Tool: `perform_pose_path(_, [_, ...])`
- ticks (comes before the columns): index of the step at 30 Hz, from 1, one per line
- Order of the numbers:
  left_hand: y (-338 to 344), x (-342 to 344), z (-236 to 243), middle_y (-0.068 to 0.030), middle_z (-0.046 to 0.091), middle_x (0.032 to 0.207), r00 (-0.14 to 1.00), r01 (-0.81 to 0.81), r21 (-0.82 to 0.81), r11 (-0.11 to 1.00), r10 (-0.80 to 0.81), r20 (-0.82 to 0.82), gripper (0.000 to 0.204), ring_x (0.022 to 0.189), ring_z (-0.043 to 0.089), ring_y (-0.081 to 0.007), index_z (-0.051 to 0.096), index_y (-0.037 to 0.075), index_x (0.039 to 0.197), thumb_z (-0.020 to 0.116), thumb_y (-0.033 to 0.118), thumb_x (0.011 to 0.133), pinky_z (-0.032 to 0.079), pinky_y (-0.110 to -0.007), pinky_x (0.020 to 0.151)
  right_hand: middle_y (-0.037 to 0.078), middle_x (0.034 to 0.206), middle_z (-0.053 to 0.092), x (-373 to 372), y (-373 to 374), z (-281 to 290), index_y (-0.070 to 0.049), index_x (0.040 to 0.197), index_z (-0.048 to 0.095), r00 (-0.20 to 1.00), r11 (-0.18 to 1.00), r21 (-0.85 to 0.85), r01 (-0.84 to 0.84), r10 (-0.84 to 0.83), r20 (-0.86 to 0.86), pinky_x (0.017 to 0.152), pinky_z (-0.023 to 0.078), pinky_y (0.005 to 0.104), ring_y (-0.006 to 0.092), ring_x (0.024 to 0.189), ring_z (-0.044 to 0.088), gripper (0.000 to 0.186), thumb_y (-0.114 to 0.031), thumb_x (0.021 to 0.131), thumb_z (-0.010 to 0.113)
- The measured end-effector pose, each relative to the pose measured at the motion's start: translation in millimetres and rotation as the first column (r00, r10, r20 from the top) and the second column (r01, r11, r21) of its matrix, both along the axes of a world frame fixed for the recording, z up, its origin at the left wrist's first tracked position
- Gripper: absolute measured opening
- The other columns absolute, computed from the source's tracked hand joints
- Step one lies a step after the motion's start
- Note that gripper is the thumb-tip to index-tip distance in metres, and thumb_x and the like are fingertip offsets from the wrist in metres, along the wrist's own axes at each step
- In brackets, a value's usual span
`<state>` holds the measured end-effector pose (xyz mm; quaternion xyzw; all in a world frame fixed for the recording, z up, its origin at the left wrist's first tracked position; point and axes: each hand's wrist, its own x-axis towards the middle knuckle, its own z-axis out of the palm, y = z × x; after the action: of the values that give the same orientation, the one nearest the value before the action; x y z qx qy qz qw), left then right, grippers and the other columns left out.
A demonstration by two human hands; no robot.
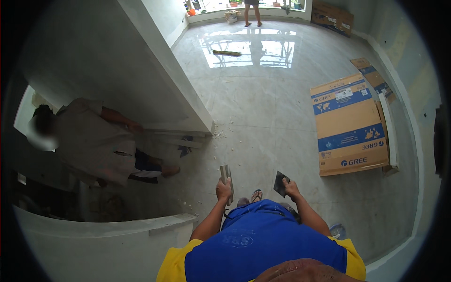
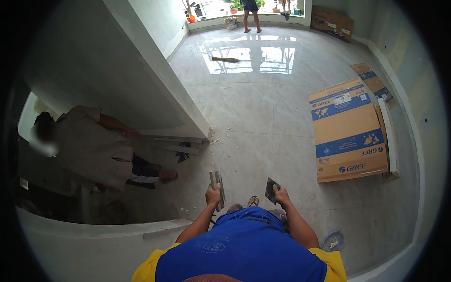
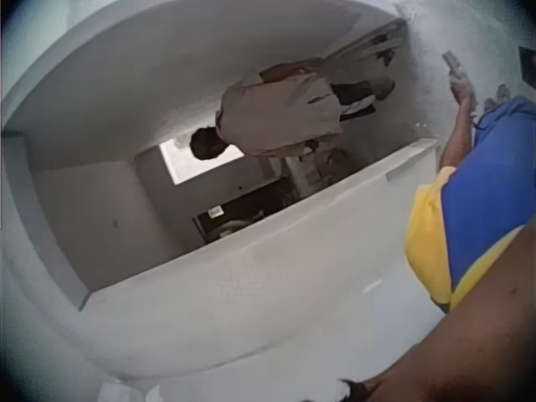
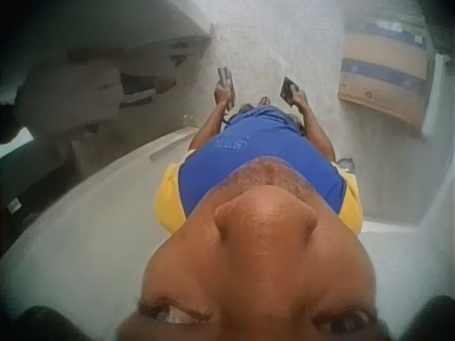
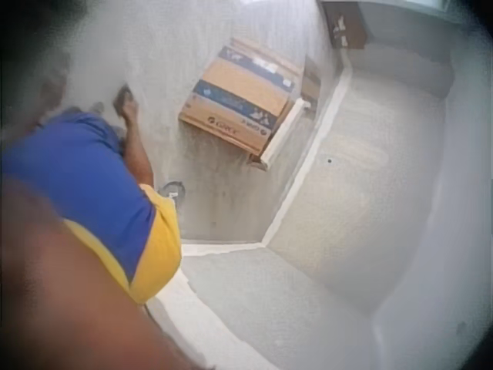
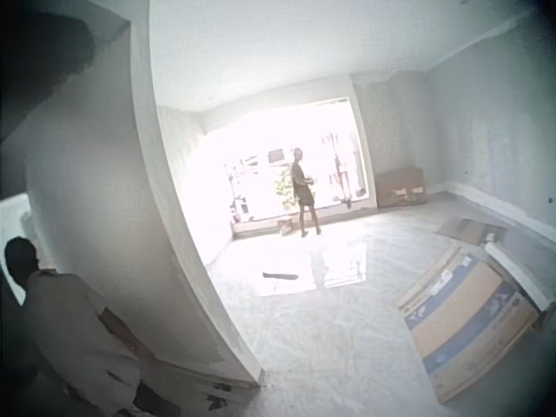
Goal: Applying mortar or adhesive to the back of a tile piece using a trowel.
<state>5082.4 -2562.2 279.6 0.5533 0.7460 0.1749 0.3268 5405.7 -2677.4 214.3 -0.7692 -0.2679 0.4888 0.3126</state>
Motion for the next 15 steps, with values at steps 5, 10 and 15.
perform_pose_path(5, [22,-2,32,-0.0231,0.068,0.102,0.977,-0.043,0.101,0.994,0.021,0.212,0.043,0.1,0.064,-0.0405,0.062,0.003,0.112,0.062,0.04,0.091,0.049,-0.045,0.087,0.005,0.079,0.065,-36,50,34,-0.001,0.098,0.065,0.975,0.996,0.007,-0.09,0.09,-0.201,0.063,0.052,0.0319,0.013,0.072,0.062,0.054,-0.054,0.097,0.052])
perform_pose_path(10, [32,14,46,-0.0179,0.068,0.108,0.936,-0.084,0.073,0.994,0.054,0.348,0.043,0.104,0.065,-0.0341,0.06,0.002,0.116,0.07,0.031,0.086,0.05,-0.041,0.089,0.003,0.072,0.062,-55,94,85,0.001,0.09,0.065,0.959,0.959,0.206,-0.194,0.23,-0.168,0.058,0.047,0.032,0.0116,0.067,0.057,0.058,-0.054,0.098,0.05])
perform_pose_path(15, [50,52,55,-0.0134,0.068,0.112,0.89,0.097,0.001,0.995,-0.087,0.448,0.047,0.104,0.066,-0.0247,0.057,0.001,0.123,0.072,0.02,0.083,0.051,-0.037,0.088,0.015,0.075,0.066,-79,145,121,0.004,0.098,0.065,0.899,0.872,0.225,-0.434,0.437,0.04,0.07,0.047,0.0405,0.0262,0.073,0.063,0.055,-0.049,0.1,0.049])
